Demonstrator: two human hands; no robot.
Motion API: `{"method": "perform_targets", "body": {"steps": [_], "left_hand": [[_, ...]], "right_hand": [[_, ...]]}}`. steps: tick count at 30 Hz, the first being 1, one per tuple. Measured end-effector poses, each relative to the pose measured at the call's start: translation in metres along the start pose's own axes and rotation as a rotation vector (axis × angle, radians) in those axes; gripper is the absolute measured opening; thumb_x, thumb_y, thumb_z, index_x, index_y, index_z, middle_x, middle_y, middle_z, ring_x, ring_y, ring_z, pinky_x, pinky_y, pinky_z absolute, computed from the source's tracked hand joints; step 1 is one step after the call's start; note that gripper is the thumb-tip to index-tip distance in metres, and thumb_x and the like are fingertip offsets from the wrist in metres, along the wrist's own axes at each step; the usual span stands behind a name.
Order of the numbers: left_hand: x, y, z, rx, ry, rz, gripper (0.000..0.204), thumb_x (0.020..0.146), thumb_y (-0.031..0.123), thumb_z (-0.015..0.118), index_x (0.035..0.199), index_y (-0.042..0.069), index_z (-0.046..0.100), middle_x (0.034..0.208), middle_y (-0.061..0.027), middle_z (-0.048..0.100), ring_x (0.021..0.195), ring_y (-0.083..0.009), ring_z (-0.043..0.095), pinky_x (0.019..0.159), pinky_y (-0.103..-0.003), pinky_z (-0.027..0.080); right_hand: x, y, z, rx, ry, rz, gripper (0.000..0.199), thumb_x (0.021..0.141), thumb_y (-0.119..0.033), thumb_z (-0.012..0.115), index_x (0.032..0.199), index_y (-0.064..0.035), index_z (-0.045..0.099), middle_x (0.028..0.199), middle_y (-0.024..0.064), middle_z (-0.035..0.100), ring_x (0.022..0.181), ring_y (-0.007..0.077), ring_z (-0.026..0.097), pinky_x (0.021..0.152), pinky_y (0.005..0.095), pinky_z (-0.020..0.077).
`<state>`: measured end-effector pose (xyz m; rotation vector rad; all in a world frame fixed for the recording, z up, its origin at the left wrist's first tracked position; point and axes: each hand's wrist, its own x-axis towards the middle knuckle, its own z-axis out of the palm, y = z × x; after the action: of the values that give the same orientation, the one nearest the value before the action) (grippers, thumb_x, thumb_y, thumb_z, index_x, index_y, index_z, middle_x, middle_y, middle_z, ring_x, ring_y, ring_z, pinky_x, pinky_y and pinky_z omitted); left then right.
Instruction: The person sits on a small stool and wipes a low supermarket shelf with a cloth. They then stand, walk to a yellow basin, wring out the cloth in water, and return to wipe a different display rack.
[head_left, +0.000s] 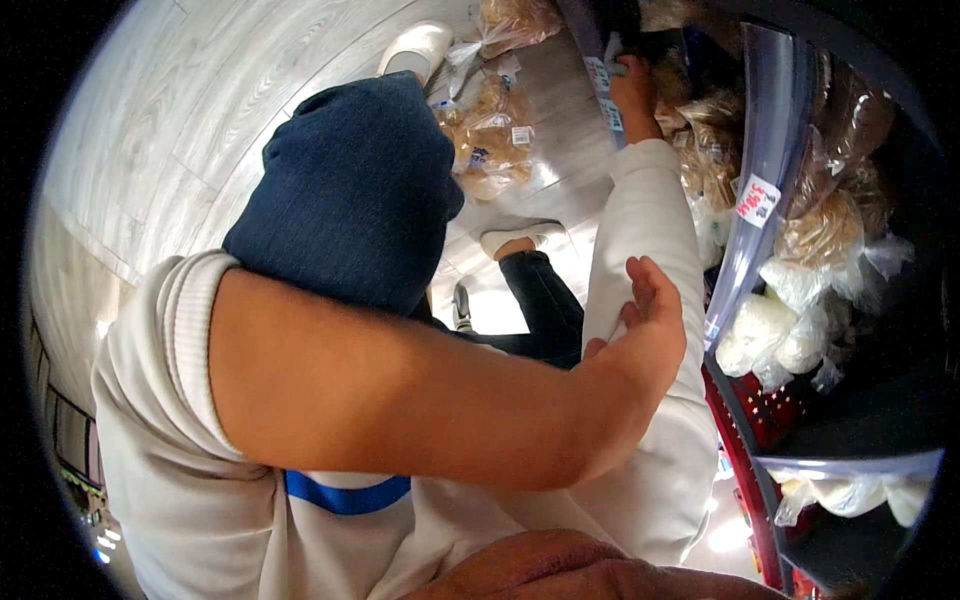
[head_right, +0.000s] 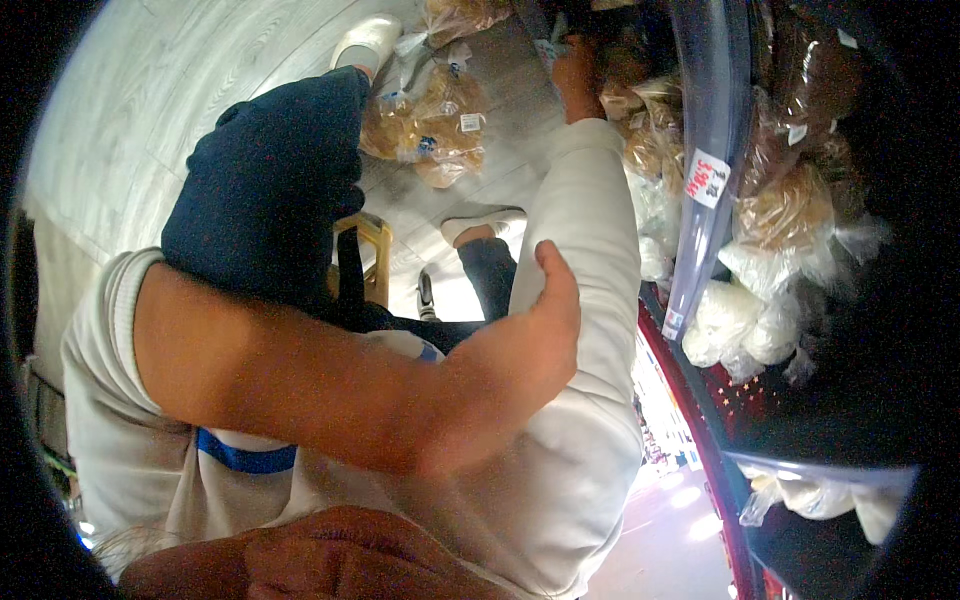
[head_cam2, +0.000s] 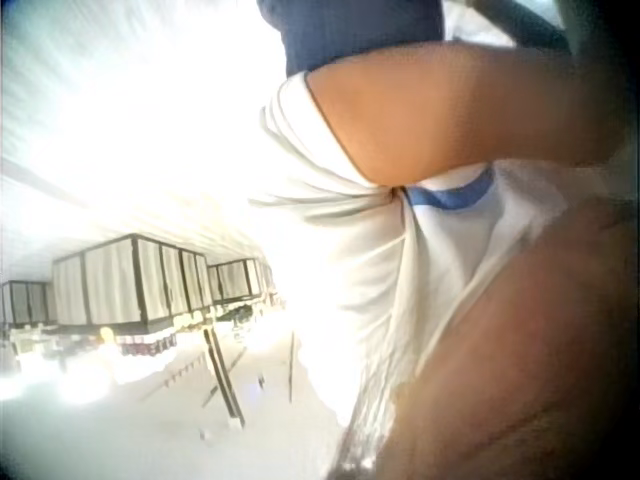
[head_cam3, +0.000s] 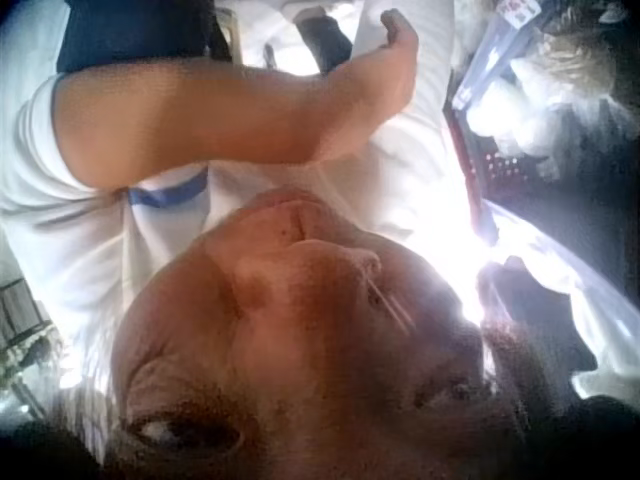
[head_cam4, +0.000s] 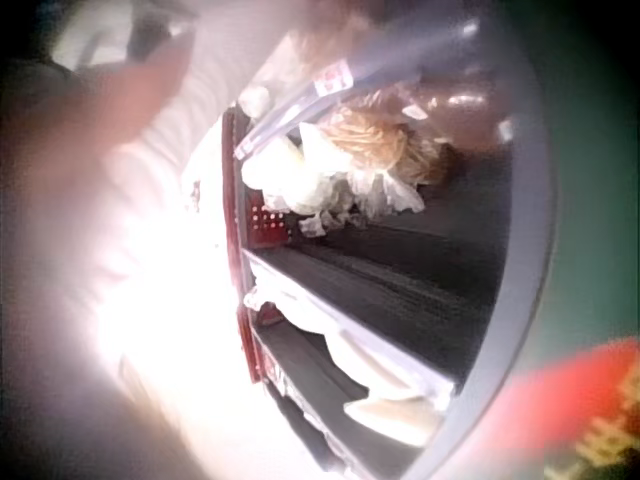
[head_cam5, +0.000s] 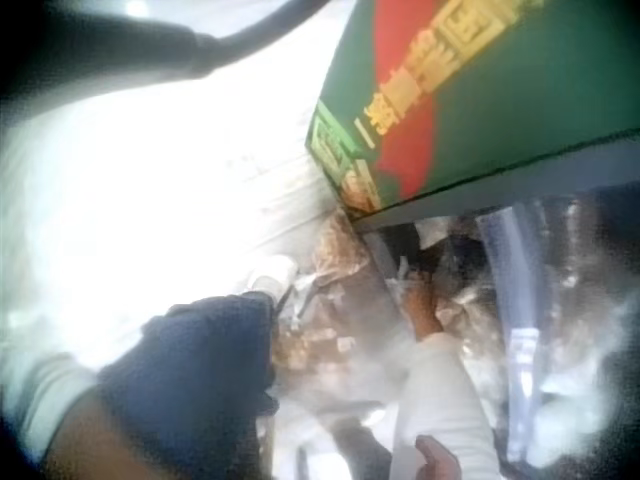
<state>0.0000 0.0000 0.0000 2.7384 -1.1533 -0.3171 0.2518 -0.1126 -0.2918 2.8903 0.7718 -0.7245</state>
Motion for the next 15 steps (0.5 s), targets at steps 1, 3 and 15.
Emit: {"method": "perform_targets", "body": {"steps": [1,3,15], "left_hand": [[0.003,0.001,0.002,-0.044,-0.018,-0.111,0.059,0.063,0.029,0.064,0.115,0.001,0.055,0.110,-0.0208,0.054,0.099,-0.0356,0.054,0.081,-0.052,0.043],[0.000,0.001,0.001,-0.049,-0.035,-0.079,0.063,0.061,0.032,0.067,0.116,0.004,0.055,0.112,-0.0203,0.053,0.099,-0.0354,0.053,0.081,-0.052,0.043],[0.008,-0.001,-0.007,0.005,-0.195,0.094,0.064,0.060,0.044,0.070,0.118,0.019,0.056,0.120,-0.0209,0.049,0.105,-0.0376,0.050,0.081,-0.053,0.042]], "right_hand": [[0.021,-0.013,0.005,0.051,-0.052,-0.051,0.034,0.076,-0.010,0.055,0.110,-0.0085,0.057,0.119,0.0204,0.049,0.108,0.0354,0.050,0.088,0.0441,0.0424],[0.019,0.014,0.014,0.215,-0.088,0.076,0.027,0.074,-0.005,0.049,0.095,-0.0127,0.064,0.108,0.0220,0.056,0.100,0.0369,0.054,0.084,0.0448,0.0438],[-0.072,0.041,-0.006,-0.231,0.040,0.115,0.039,0.081,-0.010,0.050,0.119,-0.0034,0.050,0.124,0.0196,0.049,0.102,0.0349,0.055,0.086,0.0463,0.0444]]}}
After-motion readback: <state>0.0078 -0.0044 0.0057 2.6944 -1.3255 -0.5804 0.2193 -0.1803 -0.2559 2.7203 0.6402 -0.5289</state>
